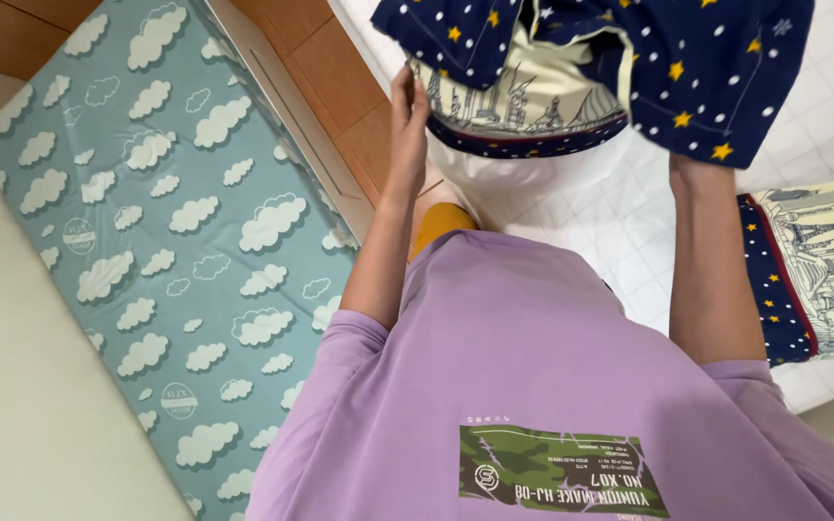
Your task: The person inserts a white pillow into a patterned pillowcase by hand. They repeatedly adjust the fabric and corners to fit the pillow inside, then smooth the case and place the finished pillow on the bed.
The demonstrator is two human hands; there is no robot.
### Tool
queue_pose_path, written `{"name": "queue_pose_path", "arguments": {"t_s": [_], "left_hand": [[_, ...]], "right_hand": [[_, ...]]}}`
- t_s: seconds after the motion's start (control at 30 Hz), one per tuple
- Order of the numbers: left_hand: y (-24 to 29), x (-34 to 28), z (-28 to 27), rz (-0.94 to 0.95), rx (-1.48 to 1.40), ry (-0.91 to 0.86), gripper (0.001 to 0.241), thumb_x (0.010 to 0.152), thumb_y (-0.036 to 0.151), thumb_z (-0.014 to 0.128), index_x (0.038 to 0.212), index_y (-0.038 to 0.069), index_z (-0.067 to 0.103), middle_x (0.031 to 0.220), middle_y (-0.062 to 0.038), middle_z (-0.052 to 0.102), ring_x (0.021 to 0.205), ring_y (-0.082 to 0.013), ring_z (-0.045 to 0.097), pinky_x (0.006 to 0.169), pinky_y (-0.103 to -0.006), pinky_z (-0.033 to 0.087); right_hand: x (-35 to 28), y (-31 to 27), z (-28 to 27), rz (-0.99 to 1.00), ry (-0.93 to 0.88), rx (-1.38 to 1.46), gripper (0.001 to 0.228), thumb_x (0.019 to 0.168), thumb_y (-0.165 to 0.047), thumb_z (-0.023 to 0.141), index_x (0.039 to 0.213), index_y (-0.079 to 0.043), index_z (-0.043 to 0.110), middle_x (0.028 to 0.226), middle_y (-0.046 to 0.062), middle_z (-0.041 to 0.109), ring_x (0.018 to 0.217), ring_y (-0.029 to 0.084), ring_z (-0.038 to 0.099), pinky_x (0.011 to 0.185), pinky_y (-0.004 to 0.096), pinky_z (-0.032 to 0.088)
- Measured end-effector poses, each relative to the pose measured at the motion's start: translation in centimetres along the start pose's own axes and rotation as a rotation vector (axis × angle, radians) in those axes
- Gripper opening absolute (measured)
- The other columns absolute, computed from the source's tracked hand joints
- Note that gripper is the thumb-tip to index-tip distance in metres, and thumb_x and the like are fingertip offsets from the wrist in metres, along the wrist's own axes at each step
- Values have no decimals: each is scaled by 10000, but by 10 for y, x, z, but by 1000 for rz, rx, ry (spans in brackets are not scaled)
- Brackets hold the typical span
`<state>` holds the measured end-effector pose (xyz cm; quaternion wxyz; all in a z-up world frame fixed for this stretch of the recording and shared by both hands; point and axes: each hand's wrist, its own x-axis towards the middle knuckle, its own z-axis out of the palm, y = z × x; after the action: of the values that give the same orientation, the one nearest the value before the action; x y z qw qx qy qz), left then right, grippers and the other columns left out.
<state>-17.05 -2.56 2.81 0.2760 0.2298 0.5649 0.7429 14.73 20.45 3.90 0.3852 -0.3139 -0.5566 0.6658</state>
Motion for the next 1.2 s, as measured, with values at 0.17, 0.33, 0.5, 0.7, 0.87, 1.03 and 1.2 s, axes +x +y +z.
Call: {"name": "queue_pose_path", "arguments": {"t_s": [0.17,0.33,0.5,0.7,0.87,1.03,1.2], "left_hand": [[-3,10,24,37,175,-26,340,1094,310,577,1364,113,520,1291,-45,591,1265,-189,532,1076,-353,437],[-4,24,21,148,364,30,185,1060,220,639,1064,54,560,1047,-34,589,1041,-185,606,969,-350,504],[16,11,29,86,465,120,190,1053,247,611,1081,60,595,1113,-58,572,1053,-212,630,916,-371,541],[57,-41,70,270,627,88,259,1035,261,643,1230,96,603,1241,-81,561,1186,-257,603,1002,-414,522],[62,-71,112,544,781,-240,278,970,187,753,1216,127,639,1306,-81,584,1262,-299,575,1075,-430,491],[49,-66,150,811,968,-524,288,920,120,758,1194,185,694,1346,-87,557,1222,-316,532,1058,-464,444],[137,-16,173,889,882,-314,262,956,220,775,1185,173,657,1308,-42,555,1240,-309,546,1046,-480,437]], "right_hand": [[36,59,-33,-93,107,-191,456,1161,-118,624,1573,-87,431,1600,52,484,1472,159,477,1265,334,396],[64,102,-56,-188,11,-309,446,1152,-115,656,1559,-49,486,1549,102,529,1430,235,513,1256,404,422],[40,142,-78,-444,-6,-1058,528,1137,-154,670,1598,-31,443,1586,167,475,1461,323,438,1233,459,356],[23,173,-128,-443,75,-1037,586,1065,-109,583,1609,5,397,1613,186,433,1505,319,374,1232,487,343],[4,53,-50,-46,111,20,421,1107,-133,488,1513,-25,475,1449,117,576,1329,239,560,1112,394,490],[-26,12,-5,-14,93,-308,127,1217,25,553,1259,35,672,1156,85,718,1029,141,666,894,303,554],[-36,1,28,-21,-29,-55,380,997,149,516,1335,-14,574,1176,53,687,1030,135,657,875,294,556]]}}
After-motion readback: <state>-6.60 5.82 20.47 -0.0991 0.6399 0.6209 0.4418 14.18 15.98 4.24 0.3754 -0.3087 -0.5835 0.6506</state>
